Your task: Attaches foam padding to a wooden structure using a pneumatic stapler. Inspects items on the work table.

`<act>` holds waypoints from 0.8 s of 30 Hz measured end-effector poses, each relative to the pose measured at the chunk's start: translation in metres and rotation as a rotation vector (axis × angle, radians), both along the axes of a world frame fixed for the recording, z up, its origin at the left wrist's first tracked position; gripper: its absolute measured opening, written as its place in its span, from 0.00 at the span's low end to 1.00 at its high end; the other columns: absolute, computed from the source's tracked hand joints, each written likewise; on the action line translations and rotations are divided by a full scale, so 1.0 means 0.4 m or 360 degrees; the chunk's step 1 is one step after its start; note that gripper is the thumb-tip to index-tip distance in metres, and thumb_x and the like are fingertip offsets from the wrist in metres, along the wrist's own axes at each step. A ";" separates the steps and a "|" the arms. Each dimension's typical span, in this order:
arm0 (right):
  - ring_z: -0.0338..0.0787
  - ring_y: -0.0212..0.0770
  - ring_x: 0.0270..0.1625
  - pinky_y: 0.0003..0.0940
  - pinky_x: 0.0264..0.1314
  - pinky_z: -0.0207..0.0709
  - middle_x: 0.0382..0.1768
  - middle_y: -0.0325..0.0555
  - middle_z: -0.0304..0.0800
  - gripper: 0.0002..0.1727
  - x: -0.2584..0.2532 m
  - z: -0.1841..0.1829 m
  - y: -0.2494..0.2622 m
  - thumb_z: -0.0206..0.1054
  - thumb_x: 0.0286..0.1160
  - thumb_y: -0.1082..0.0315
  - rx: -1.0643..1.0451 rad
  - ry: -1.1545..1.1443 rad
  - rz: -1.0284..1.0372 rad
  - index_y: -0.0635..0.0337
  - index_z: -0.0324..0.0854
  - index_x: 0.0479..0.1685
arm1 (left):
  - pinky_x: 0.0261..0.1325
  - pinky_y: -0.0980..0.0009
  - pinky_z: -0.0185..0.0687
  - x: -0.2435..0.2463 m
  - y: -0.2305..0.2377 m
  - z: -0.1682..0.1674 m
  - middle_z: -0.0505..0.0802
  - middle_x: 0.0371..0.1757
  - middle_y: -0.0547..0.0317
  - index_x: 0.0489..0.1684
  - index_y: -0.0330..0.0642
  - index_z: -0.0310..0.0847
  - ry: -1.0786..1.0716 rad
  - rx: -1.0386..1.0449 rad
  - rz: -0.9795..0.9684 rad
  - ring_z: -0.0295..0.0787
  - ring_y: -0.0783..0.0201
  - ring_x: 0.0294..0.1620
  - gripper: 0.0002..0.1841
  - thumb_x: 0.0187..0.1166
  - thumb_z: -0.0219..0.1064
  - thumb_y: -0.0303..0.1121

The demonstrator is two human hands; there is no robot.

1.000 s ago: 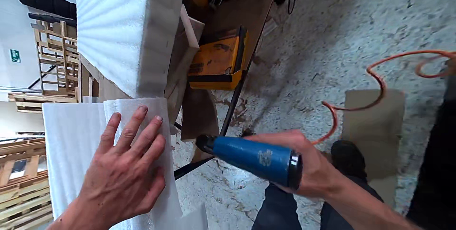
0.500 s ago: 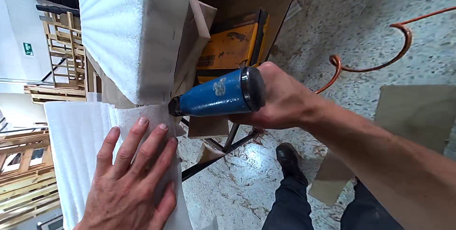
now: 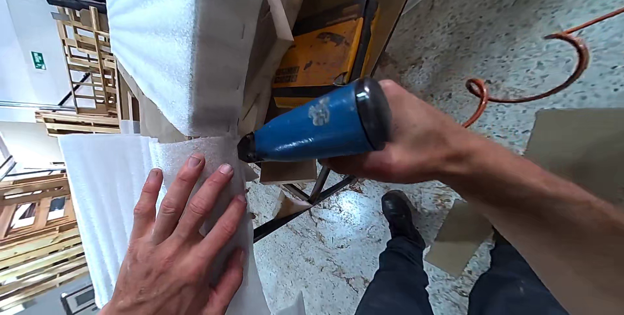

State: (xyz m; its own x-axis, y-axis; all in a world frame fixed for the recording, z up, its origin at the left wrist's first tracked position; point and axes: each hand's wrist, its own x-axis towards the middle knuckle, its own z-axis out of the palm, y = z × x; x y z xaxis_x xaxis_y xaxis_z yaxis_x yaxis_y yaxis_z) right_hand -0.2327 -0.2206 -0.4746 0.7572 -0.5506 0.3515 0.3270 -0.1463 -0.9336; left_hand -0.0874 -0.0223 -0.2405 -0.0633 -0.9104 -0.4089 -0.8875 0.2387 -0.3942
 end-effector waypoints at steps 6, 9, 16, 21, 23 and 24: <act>0.84 0.12 0.26 0.16 0.21 0.77 0.22 0.17 0.85 0.08 -0.042 -0.007 0.064 0.76 0.50 0.51 -0.0022 -0.0120 -0.0025 0.37 0.86 0.26 | 0.94 0.34 0.37 -0.006 0.004 -0.009 0.66 0.93 0.55 0.73 0.49 0.72 0.0131 -0.0115 0.0084 0.46 0.48 0.97 0.33 0.72 0.64 0.60; 0.83 0.14 0.24 0.20 0.19 0.76 0.21 0.16 0.84 0.08 -0.041 -0.008 0.092 0.75 0.51 0.49 -0.0074 -0.0069 0.0017 0.35 0.85 0.28 | 0.93 0.34 0.40 -0.009 0.001 -0.009 0.67 0.92 0.54 0.80 0.48 0.64 0.0177 -0.0141 0.0086 0.48 0.47 0.96 0.39 0.71 0.66 0.59; 0.83 0.16 0.25 0.25 0.20 0.77 0.23 0.18 0.86 0.12 -0.060 -0.016 0.163 0.71 0.54 0.47 -0.0109 -0.0052 -0.0117 0.37 0.91 0.35 | 0.93 0.31 0.34 -0.025 0.007 -0.008 0.60 0.96 0.54 0.97 0.52 0.43 0.0079 -0.0087 0.0082 0.42 0.44 0.98 0.55 0.67 0.65 0.64; 0.86 0.15 0.30 0.22 0.26 0.81 0.28 0.19 0.90 0.19 -0.104 -0.016 0.243 0.69 0.54 0.47 -0.0053 -0.0085 -0.0219 0.41 0.94 0.43 | 0.92 0.29 0.31 -0.030 0.030 -0.002 0.57 0.97 0.54 0.98 0.52 0.42 0.0062 -0.0080 0.0104 0.39 0.44 0.98 0.56 0.67 0.64 0.67; 0.87 0.15 0.32 0.22 0.29 0.84 0.31 0.19 0.92 0.19 -0.106 -0.014 0.272 0.69 0.55 0.48 -0.0044 -0.0083 -0.0231 0.41 0.94 0.45 | 0.92 0.29 0.32 -0.031 0.032 -0.004 0.59 0.96 0.53 0.98 0.51 0.44 0.0058 -0.0081 0.0114 0.40 0.43 0.98 0.57 0.65 0.65 0.67; 0.88 0.16 0.33 0.23 0.29 0.84 0.31 0.19 0.92 0.19 -0.103 -0.014 0.285 0.69 0.54 0.48 -0.0060 -0.0070 -0.0236 0.41 0.94 0.45 | 0.92 0.29 0.32 -0.032 0.033 -0.005 0.59 0.96 0.51 0.97 0.49 0.44 0.0061 -0.0077 0.0115 0.41 0.42 0.98 0.57 0.65 0.65 0.67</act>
